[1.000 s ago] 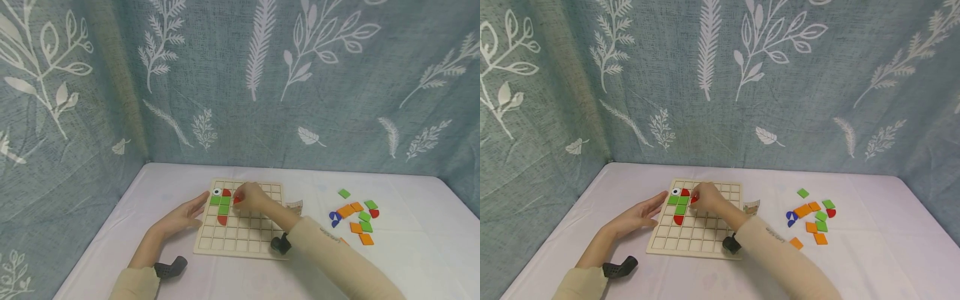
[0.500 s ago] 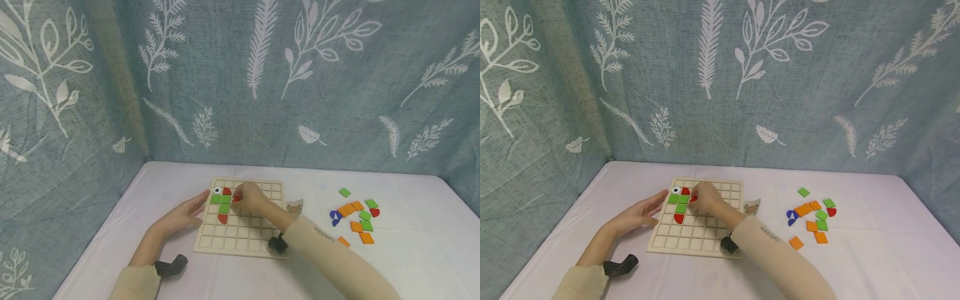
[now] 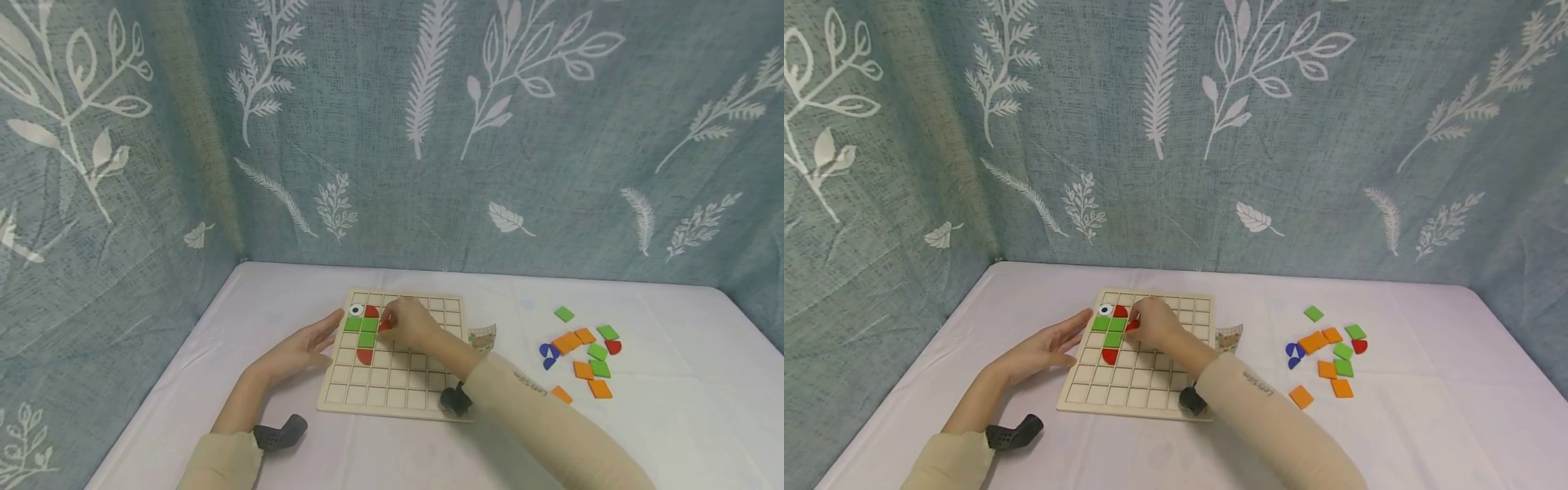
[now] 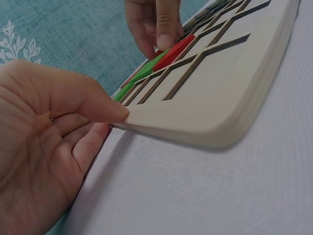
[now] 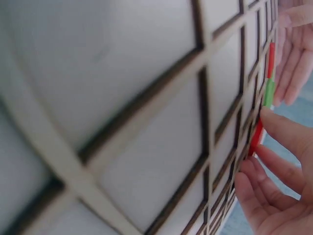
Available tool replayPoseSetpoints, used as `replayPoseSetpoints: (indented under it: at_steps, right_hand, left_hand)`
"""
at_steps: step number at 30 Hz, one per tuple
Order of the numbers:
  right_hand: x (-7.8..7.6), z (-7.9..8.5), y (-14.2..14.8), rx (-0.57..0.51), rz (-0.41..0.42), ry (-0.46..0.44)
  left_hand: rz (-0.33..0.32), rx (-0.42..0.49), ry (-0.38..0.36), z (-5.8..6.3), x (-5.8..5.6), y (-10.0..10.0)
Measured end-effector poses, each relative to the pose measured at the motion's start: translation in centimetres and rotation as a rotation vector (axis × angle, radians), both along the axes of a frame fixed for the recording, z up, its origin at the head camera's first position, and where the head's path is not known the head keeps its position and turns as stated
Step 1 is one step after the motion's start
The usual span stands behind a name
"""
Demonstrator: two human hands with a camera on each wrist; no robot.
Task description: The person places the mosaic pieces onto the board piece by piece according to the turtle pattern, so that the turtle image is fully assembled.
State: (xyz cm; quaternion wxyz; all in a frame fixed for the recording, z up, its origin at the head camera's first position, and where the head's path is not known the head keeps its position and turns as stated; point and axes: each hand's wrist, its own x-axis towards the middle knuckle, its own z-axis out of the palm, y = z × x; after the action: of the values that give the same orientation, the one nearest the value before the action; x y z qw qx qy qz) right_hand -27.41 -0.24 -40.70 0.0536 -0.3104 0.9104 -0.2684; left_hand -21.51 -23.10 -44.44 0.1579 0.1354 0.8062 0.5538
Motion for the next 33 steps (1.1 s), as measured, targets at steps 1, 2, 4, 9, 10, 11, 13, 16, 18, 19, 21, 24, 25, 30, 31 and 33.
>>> replayPoseSetpoints:
  at_steps: [1, 2, 4, 9, 10, 11, 13, 16, 18, 19, 21, 24, 25, 30, 31, 33]
  right_hand:
    - [-0.03, 0.02, 0.03, -0.002, 0.007, -0.002]
    - [-0.05, 0.04, 0.07, -0.003, 0.014, -0.001]
    - [-0.07, 0.07, 0.15, -0.006, 0.026, -0.003]
    - [-0.12, 0.08, 0.24, 0.009, 0.060, 0.022]
    - [-0.14, 0.08, 0.24, 0.015, 0.068, 0.030]
    - [-0.16, 0.06, 0.26, 0.020, 0.077, 0.037]
    - [-0.19, 0.01, 0.28, 0.027, 0.092, 0.046]
    - [-0.26, -0.07, 0.29, 0.034, 0.105, 0.058]
    - [-0.30, -0.10, 0.28, 0.036, 0.114, 0.069]
    - [-0.30, -0.08, 0.27, 0.039, 0.115, 0.076]
    - [-0.22, 0.03, 0.27, 0.043, 0.112, 0.083]
    - [-0.12, 0.14, 0.22, 0.051, 0.096, 0.086]
    - [-0.07, 0.15, 0.21, 0.056, 0.085, 0.084]
    - [-0.11, -0.02, 0.24, 0.073, 0.047, 0.118]
    - [-0.13, -0.02, 0.26, 0.071, 0.042, 0.122]
    - [-0.21, -0.02, 0.33, 0.064, 0.040, 0.124]
  left_hand:
    - [0.001, -0.002, -0.001, 0.01, 0.01, 0.02]
    - [0.003, -0.003, -0.002, 0.02, 0.01, 0.04]
    - [0.005, -0.004, -0.003, 0.05, 0.04, 0.07]
    - [0.006, -0.003, -0.010, 0.13, 0.11, 0.11]
    - [0.006, -0.001, -0.011, 0.14, 0.11, 0.12]
    - [0.006, -0.002, -0.012, 0.14, 0.11, 0.12]
    - [0.005, 0.000, -0.014, 0.13, 0.11, 0.13]
    - [0.004, 0.004, -0.015, 0.13, 0.08, 0.14]
    - [0.004, 0.003, -0.015, 0.14, 0.05, 0.14]
    - [0.004, 0.005, -0.016, 0.15, 0.05, 0.14]
    - [0.003, 0.008, -0.016, 0.16, 0.03, 0.14]
    - [-0.004, 0.021, -0.020, 0.19, 0.03, 0.13]
    - [-0.010, 0.031, -0.023, 0.22, 0.04, 0.12]
    - [-0.039, 0.065, -0.030, 0.38, 0.08, 0.09]
    - [-0.040, 0.064, -0.027, 0.41, 0.08, 0.10]
    - [-0.040, 0.062, -0.024, 0.46, 0.06, 0.12]
